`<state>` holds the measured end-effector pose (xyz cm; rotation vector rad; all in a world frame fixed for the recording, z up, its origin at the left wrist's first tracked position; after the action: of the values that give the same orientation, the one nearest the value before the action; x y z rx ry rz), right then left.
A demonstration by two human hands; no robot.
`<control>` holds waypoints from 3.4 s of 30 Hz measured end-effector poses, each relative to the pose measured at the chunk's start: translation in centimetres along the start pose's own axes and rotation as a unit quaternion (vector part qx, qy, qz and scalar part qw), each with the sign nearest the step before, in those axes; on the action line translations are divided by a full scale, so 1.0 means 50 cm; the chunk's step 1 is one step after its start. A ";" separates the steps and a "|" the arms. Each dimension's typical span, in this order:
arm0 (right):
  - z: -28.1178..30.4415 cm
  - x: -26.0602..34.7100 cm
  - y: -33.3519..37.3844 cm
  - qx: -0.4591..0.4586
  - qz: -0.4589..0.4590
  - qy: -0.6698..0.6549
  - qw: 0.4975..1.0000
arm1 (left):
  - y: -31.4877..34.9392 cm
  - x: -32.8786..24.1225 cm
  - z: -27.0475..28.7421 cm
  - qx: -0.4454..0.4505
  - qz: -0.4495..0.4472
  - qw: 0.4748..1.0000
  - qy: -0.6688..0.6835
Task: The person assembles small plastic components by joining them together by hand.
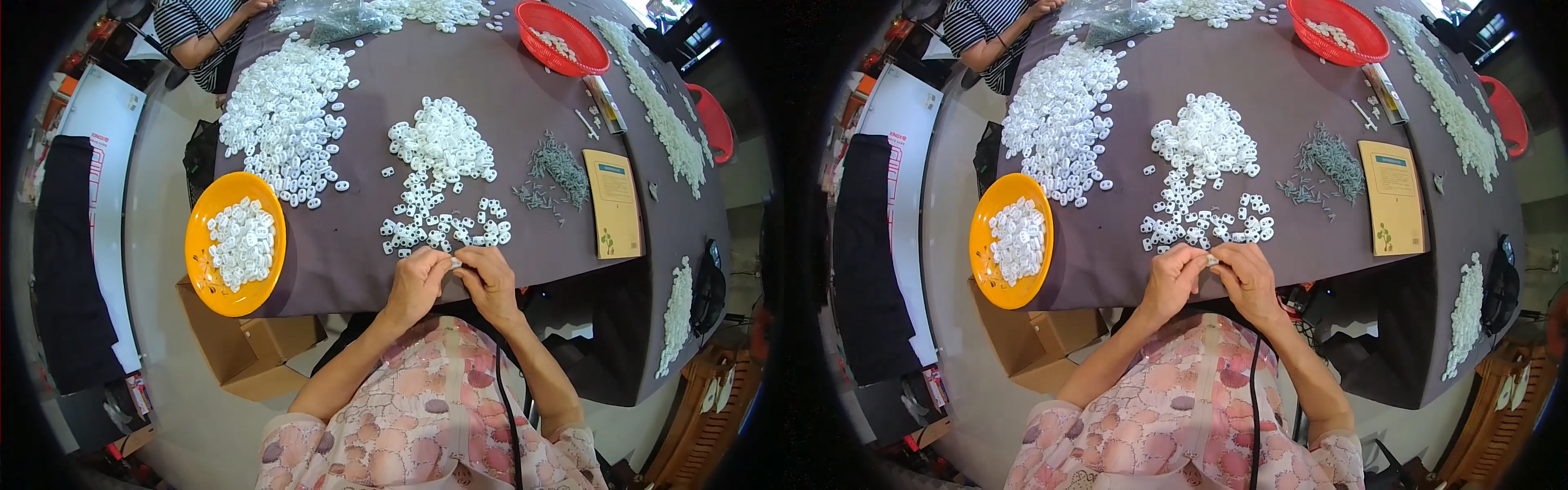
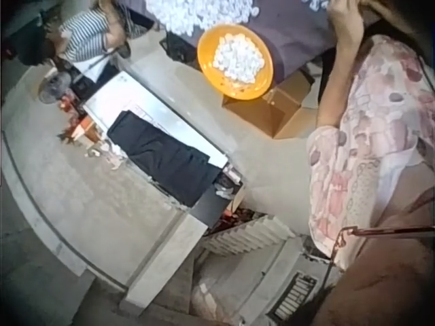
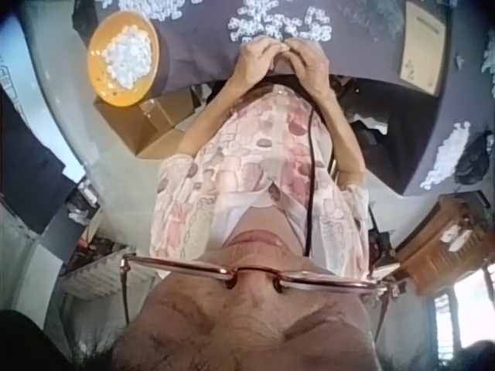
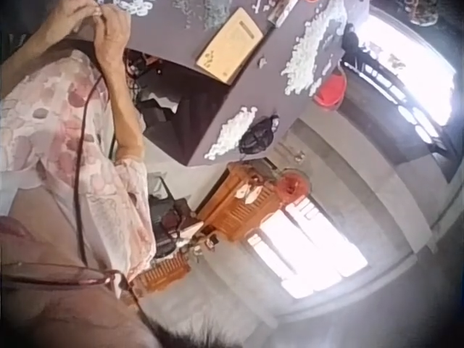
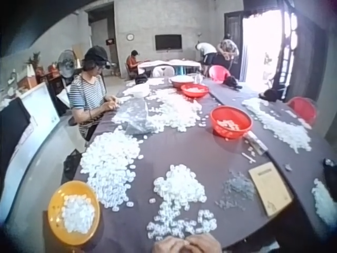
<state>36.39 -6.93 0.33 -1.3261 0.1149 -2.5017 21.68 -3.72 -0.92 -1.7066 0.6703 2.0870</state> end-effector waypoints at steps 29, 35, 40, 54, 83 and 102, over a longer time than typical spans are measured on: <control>0.152 -0.112 -0.106 -0.110 -0.071 0.264 0.955 | 0.198 0.042 0.457 -0.425 0.067 0.889 -0.159; 0.142 -0.128 -0.131 -0.061 -0.118 0.347 0.928 | 0.195 0.026 0.445 -0.434 0.051 0.826 -0.357; 0.135 -0.138 -0.130 -0.040 -0.087 0.372 0.923 | 0.135 -0.023 0.340 -0.392 -0.022 0.884 -0.255; 0.154 -0.123 -0.113 -0.041 -0.060 0.344 0.936 | -0.038 -0.052 0.066 -0.133 -0.079 0.933 -0.326; 0.048 -0.008 -0.140 0.094 -0.019 0.014 0.995 | -0.074 -0.042 0.051 -0.104 -0.048 0.993 -0.014; 0.037 -0.009 -0.109 -0.017 -0.070 -0.110 0.991 | -0.092 -0.027 0.020 0.017 0.049 0.976 0.211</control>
<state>36.88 -1.46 2.18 -1.6658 0.0159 -2.4533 23.71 0.65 -0.06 -2.1590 0.9221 1.7684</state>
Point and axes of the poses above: each hand's wrist, its own y-axis away from the middle knuckle, its own z-axis out of the back of the hand, x = y × z, the point moved 2 cm from there along -y, towards the middle knuckle, and after that the axes turned 15 degrees about x, right-handed, at the moved point
